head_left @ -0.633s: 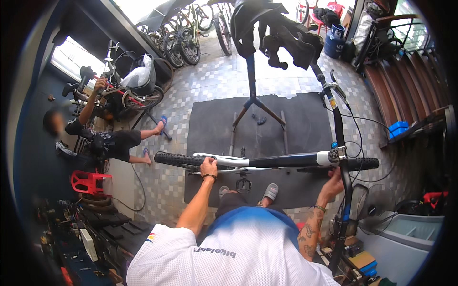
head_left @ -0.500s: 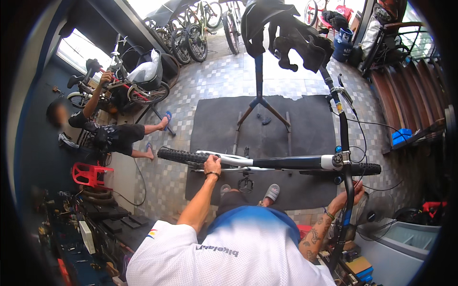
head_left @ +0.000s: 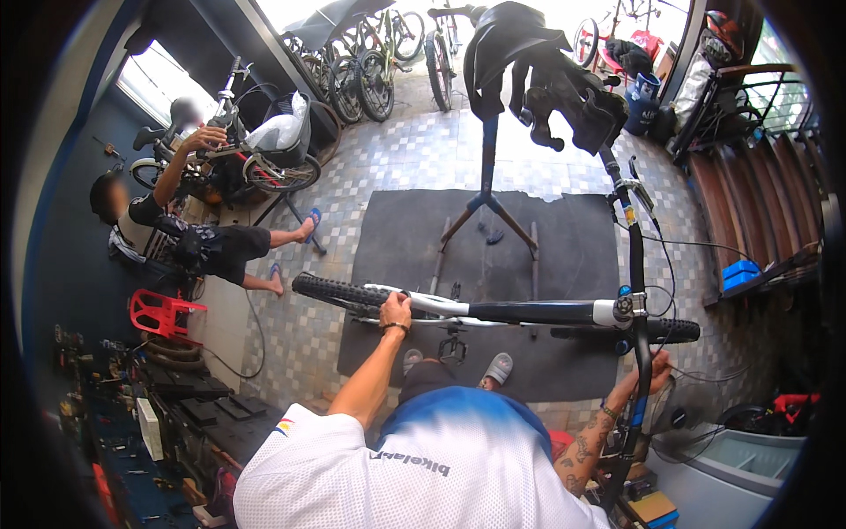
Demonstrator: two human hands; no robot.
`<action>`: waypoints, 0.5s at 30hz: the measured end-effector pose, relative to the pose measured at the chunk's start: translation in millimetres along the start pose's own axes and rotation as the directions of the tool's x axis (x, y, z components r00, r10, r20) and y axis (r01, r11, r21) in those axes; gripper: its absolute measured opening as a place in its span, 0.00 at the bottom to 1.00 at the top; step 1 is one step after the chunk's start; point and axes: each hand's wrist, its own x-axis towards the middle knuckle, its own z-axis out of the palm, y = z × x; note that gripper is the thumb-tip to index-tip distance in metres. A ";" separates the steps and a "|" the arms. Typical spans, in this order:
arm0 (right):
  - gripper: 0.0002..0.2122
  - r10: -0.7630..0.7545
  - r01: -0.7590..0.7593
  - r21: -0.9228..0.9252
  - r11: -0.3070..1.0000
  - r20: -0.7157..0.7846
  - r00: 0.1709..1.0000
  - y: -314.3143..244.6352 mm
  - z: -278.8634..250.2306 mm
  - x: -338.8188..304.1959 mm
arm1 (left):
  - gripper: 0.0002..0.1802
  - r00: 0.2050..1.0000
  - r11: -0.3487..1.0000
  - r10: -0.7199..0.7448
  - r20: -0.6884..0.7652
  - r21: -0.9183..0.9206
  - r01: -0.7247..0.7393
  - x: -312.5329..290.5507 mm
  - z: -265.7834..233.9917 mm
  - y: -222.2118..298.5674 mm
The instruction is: The person assembles a bicycle by attaching the seat post and handlebar stem to the frame. They insert the seat post into the frame, adjust the handlebar stem, and tighten bolts to secure the components.
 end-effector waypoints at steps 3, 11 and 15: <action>0.18 -0.168 0.170 -0.014 0.985 0.071 0.983 7.8 21.1 -33.7 | 0.15 1.000 1.000 0.028 0.004 -0.013 -0.028 2.0 -2.2 -2.5; 0.22 0.553 -0.321 -0.456 0.830 0.743 0.377 30.5 30.4 -131.4 | 0.19 0.903 0.807 -0.291 0.316 -0.425 0.409 -50.6 -36.6 39.0; 0.28 0.023 -0.124 -0.003 0.992 0.987 0.156 -81.5 109.7 -240.9 | 0.25 0.712 0.550 0.094 0.696 -0.633 0.545 -111.2 -33.8 78.9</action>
